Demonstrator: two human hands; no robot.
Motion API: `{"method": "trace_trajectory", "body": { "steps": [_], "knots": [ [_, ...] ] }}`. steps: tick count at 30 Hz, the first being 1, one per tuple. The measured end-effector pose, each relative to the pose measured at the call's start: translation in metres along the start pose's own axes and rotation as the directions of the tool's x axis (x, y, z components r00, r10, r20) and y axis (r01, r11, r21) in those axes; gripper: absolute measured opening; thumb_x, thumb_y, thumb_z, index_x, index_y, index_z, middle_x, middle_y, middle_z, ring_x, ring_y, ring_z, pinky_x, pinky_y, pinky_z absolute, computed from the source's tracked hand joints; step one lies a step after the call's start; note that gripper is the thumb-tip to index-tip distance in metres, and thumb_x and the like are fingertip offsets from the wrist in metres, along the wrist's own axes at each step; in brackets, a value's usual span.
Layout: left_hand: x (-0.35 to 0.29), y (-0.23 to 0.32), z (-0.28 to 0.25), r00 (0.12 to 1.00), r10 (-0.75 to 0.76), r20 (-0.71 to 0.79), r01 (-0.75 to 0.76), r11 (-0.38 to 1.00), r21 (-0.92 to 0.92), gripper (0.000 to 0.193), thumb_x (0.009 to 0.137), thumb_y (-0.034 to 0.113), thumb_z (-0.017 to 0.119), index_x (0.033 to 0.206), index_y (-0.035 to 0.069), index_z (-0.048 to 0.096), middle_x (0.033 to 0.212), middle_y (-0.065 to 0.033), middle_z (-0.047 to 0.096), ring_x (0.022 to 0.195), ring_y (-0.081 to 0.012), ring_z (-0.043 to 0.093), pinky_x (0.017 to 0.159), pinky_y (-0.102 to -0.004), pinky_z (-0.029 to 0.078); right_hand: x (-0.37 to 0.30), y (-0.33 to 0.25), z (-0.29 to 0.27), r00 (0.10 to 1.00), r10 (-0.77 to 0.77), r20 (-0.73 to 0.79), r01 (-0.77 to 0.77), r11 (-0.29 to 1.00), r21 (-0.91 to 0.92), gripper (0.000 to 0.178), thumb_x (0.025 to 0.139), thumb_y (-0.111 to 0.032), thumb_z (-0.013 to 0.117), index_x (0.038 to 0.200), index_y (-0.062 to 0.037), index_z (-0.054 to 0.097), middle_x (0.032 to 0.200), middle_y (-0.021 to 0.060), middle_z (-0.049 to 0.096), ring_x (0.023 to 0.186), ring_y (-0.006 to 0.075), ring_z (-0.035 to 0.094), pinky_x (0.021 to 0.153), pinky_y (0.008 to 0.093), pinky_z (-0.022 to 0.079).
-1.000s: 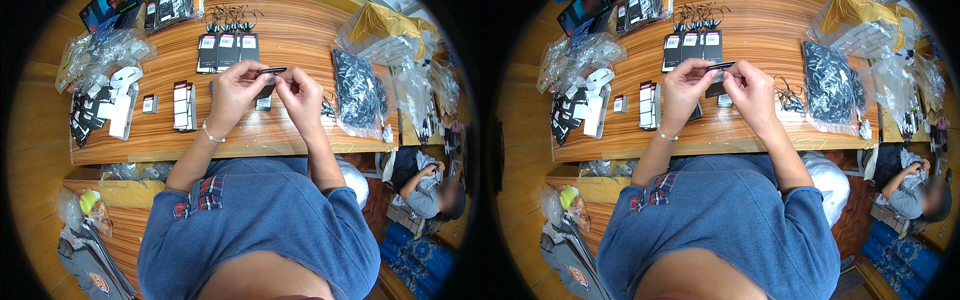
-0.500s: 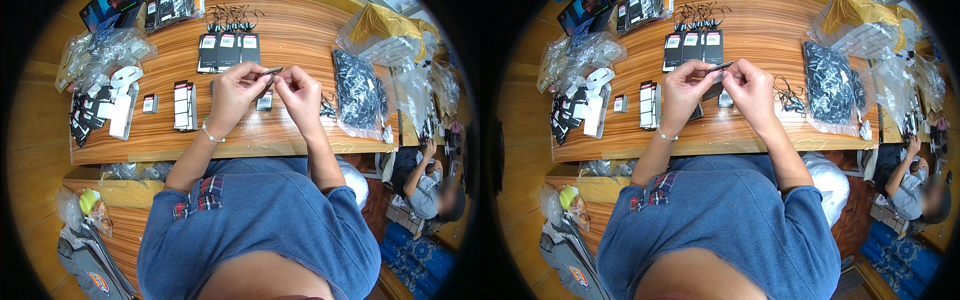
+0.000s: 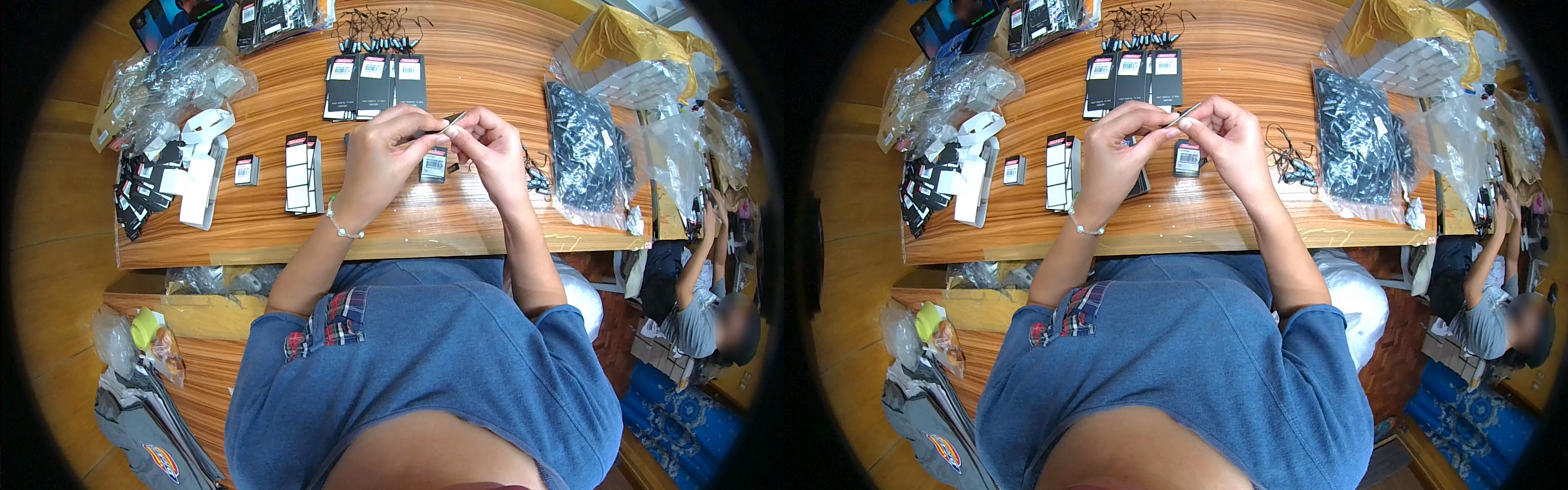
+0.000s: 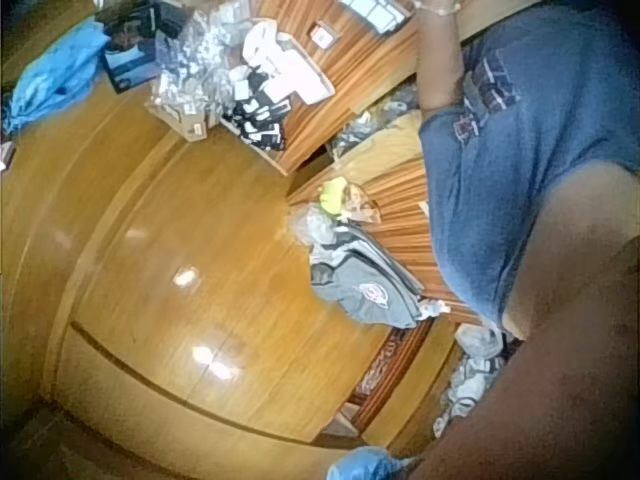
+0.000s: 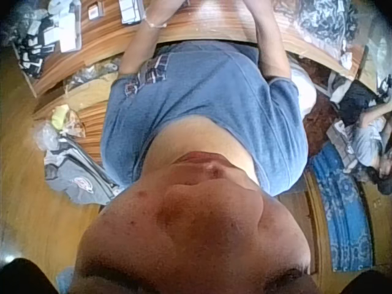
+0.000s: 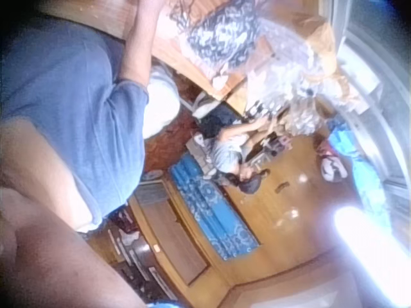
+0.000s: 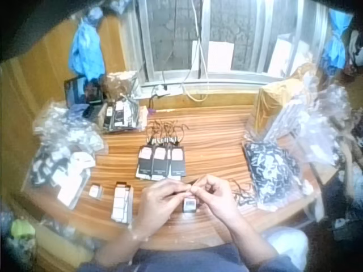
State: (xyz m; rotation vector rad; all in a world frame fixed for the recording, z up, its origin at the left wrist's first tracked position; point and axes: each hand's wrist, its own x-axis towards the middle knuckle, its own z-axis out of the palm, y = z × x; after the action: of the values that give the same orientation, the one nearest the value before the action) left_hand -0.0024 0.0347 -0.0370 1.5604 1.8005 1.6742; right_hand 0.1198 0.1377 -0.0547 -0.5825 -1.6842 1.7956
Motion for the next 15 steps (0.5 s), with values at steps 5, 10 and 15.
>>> {"method": "trace_trajectory", "body": {
  "steps": [5, 10, 15],
  "knots": [
    [-0.001, 0.006, -0.01, 0.974, -0.199, 0.112, 0.222, 0.939, -0.264, 0.012, 0.075, -0.002, 0.065, 0.087, -0.002, 0.066, 0.084, -0.0061, 0.064, 0.075, -0.0102, 0.06, 0.065, -0.0203, 0.049, -0.003, -0.011, -0.004, 0.872, -0.49, -0.006, 0.419, 0.752, -0.509, 0.02, 0.066, -0.009, 0.072, 0.077, -0.0011, 0.058, 0.075, 0.0073, 0.06, 0.077, 0.0172, 0.055, 0.07, 0.0284, 0.043],
    [-0.003, 0.004, -0.009, 0.98, -0.153, 0.125, 0.183, 0.942, -0.28, 0.012, 0.075, 0.003, 0.066, 0.087, 0.0, 0.067, 0.08, -0.0067, 0.064, 0.072, -0.0098, 0.061, 0.06, -0.0205, 0.049, -0.005, -0.014, -0.004, 0.923, -0.381, 0.059, 0.364, 0.813, -0.454, 0.018, 0.068, -0.009, 0.071, 0.08, -0.0001, 0.061, 0.077, 0.0066, 0.062, 0.077, 0.0163, 0.057, 0.07, 0.0272, 0.043],
    [-0.002, 0.002, -0.007, 0.999, 0.048, 0.003, -0.048, 0.998, -0.034, 0.011, 0.073, 0.004, 0.067, 0.084, 0.004, 0.068, 0.075, -0.0061, 0.063, 0.068, -0.0138, 0.061, 0.058, -0.0234, 0.049, -0.005, -0.01, -0.003, 0.97, -0.242, 0.025, 0.238, 0.924, -0.299, 0.011, 0.076, -0.008, 0.065, 0.083, 0.0001, 0.062, 0.087, 0.007, 0.063, 0.079, 0.0137, 0.057, 0.069, 0.0259, 0.045]
  ]
}}
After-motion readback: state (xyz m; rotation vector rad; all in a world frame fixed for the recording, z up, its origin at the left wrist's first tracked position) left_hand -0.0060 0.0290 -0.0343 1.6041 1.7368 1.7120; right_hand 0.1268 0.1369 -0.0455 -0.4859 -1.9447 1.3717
